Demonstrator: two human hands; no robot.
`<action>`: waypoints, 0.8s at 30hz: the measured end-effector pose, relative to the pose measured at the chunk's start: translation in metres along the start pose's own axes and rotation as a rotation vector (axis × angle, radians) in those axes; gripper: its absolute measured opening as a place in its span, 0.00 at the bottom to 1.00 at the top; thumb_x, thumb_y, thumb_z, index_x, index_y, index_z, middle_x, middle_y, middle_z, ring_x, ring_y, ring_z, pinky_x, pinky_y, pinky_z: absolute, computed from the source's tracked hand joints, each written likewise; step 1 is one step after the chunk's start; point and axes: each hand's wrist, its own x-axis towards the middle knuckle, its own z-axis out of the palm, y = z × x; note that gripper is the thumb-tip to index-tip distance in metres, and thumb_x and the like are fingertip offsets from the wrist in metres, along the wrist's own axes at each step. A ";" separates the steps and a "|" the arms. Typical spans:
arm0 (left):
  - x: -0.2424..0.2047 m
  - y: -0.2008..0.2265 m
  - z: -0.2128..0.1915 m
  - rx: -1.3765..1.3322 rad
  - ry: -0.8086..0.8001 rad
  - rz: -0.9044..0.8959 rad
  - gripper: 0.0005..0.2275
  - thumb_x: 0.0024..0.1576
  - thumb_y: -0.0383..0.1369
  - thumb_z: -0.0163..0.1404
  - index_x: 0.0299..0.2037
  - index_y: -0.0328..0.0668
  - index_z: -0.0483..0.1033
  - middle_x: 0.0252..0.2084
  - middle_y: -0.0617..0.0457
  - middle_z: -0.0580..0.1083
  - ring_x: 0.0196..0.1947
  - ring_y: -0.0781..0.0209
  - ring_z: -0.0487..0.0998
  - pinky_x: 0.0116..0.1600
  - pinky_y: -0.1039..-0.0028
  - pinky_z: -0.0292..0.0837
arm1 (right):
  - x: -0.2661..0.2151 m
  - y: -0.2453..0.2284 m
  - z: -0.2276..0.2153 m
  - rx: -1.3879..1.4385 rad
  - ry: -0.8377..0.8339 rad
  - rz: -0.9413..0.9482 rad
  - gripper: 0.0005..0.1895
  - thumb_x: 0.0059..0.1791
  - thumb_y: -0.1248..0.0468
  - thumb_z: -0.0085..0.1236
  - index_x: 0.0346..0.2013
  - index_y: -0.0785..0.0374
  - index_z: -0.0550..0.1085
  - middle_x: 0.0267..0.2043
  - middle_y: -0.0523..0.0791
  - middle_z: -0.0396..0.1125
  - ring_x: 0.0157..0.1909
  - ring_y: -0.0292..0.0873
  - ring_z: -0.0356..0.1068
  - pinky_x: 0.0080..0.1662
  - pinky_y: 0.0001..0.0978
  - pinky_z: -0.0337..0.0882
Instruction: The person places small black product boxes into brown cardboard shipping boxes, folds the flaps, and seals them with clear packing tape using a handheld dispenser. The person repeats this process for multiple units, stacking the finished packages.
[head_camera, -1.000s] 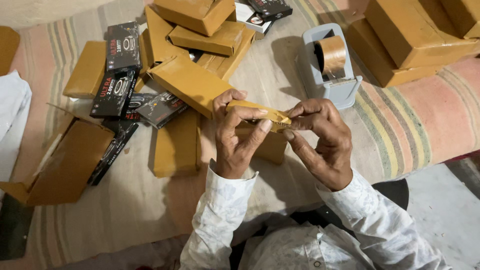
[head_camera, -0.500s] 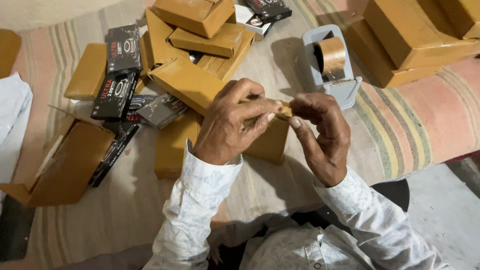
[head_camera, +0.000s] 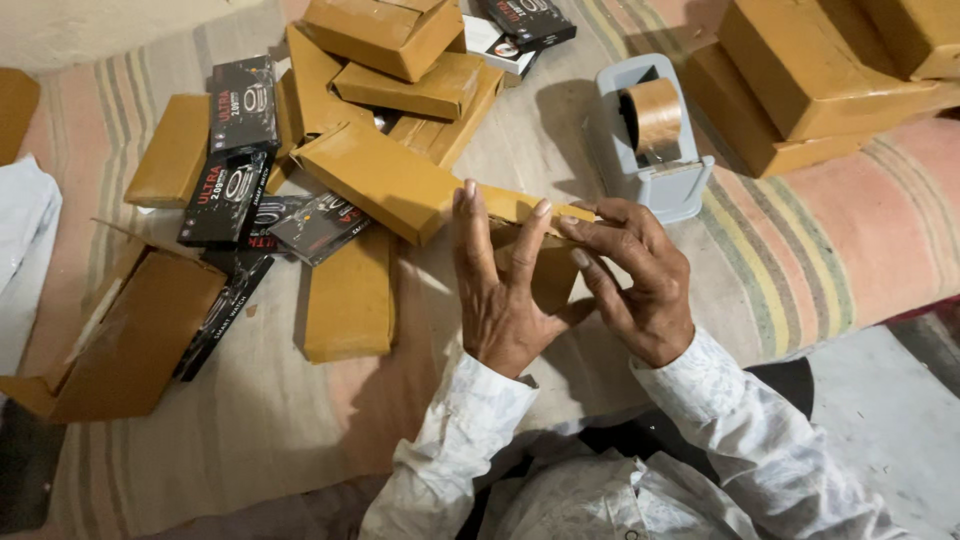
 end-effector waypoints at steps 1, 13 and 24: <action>-0.002 0.004 0.003 0.006 0.020 -0.026 0.39 0.51 0.46 0.65 0.72 0.60 0.56 0.78 0.34 0.41 0.79 0.27 0.45 0.79 0.40 0.49 | 0.001 -0.001 0.000 -0.048 0.028 0.004 0.17 0.51 0.76 0.60 0.54 0.65 0.77 0.56 0.54 0.68 0.56 0.49 0.74 0.53 0.35 0.77; 0.025 0.008 0.005 -0.079 -0.086 -0.074 0.33 0.44 0.33 0.67 0.63 0.59 0.69 0.73 0.33 0.51 0.70 0.29 0.59 0.73 0.49 0.59 | -0.013 -0.001 0.012 0.175 0.257 0.167 0.07 0.54 0.73 0.57 0.47 0.70 0.73 0.55 0.52 0.67 0.52 0.43 0.74 0.48 0.30 0.81; 0.034 -0.073 0.109 0.101 -0.748 -0.138 0.29 0.43 0.42 0.65 0.57 0.53 0.73 0.66 0.39 0.59 0.68 0.35 0.57 0.71 0.46 0.50 | -0.029 0.082 -0.035 -0.356 0.247 0.219 0.12 0.57 0.62 0.56 0.35 0.70 0.76 0.40 0.51 0.71 0.40 0.45 0.72 0.42 0.37 0.74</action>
